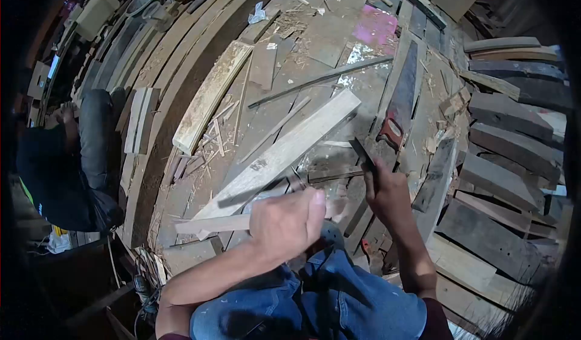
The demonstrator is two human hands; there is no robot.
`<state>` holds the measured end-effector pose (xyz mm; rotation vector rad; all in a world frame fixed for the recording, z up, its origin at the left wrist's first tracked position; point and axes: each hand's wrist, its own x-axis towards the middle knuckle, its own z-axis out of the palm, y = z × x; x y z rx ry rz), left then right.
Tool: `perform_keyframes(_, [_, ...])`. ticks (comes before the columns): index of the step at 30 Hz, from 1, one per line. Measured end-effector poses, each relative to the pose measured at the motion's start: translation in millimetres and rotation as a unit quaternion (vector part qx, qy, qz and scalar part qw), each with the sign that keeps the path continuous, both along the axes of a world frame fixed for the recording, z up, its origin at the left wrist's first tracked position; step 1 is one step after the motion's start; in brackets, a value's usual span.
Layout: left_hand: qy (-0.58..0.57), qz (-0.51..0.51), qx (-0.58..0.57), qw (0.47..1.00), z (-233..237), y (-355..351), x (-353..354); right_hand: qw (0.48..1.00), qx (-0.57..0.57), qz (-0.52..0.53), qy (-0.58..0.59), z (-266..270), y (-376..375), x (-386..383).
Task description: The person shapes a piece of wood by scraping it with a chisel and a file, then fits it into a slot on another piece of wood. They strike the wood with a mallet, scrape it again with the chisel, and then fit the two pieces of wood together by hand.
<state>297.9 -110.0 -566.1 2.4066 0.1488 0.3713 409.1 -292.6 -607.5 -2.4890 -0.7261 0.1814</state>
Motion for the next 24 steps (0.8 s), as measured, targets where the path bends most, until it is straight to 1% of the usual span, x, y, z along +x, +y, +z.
perform_keyframes(2, [0.035,0.017,0.031,0.999,2,11,3,0.998,0.06,-0.023,0.025,4,-4,-11])
perform_keyframes(3, [-0.012,0.024,0.081,0.996,-1,15,4,0.995,0.091,-0.035,0.034,8,-4,-15])
perform_keyframes(6, [-0.089,0.002,0.078,0.993,-5,16,8,0.992,0.114,-0.017,0.054,25,2,-25])
perform_keyframes(7, [-0.084,-0.011,0.085,0.993,-2,16,6,0.989,0.137,-0.012,0.052,26,1,-28])
perform_keyframes(10, [-0.134,-0.024,0.099,0.986,0,16,4,0.975,0.213,-0.003,0.063,30,-3,-35])
perform_keyframes(11, [-0.144,-0.024,0.105,0.984,-1,15,3,0.973,0.221,-0.012,0.068,31,-4,-37])
perform_keyframes(14, [-0.135,-0.044,0.139,0.98,0,16,-1,0.976,0.2,-0.011,0.085,39,-6,-41])
perform_keyframes(15, [-0.167,-0.043,0.13,0.976,-1,15,0,0.97,0.222,0.001,0.098,38,-8,-42])
perform_keyframes(18, [-0.169,-0.067,0.126,0.975,-3,13,-1,0.956,0.277,0.023,0.095,42,-4,-47])
perform_keyframes(19, [-0.12,-0.092,0.062,0.987,-1,12,-4,0.959,0.265,0.029,0.098,42,-5,-48])
perform_keyframes(22, [-0.059,-0.037,-0.011,0.997,3,4,-1,0.964,0.239,0.045,0.111,43,-7,-52])
perform_keyframes(23, [-0.007,-0.036,-0.059,0.998,8,3,-1,0.963,0.237,0.051,0.119,44,-6,-52])
perform_keyframes(24, [-0.027,-0.058,-0.075,0.995,4,2,0,0.962,0.235,0.059,0.127,45,-5,-52])
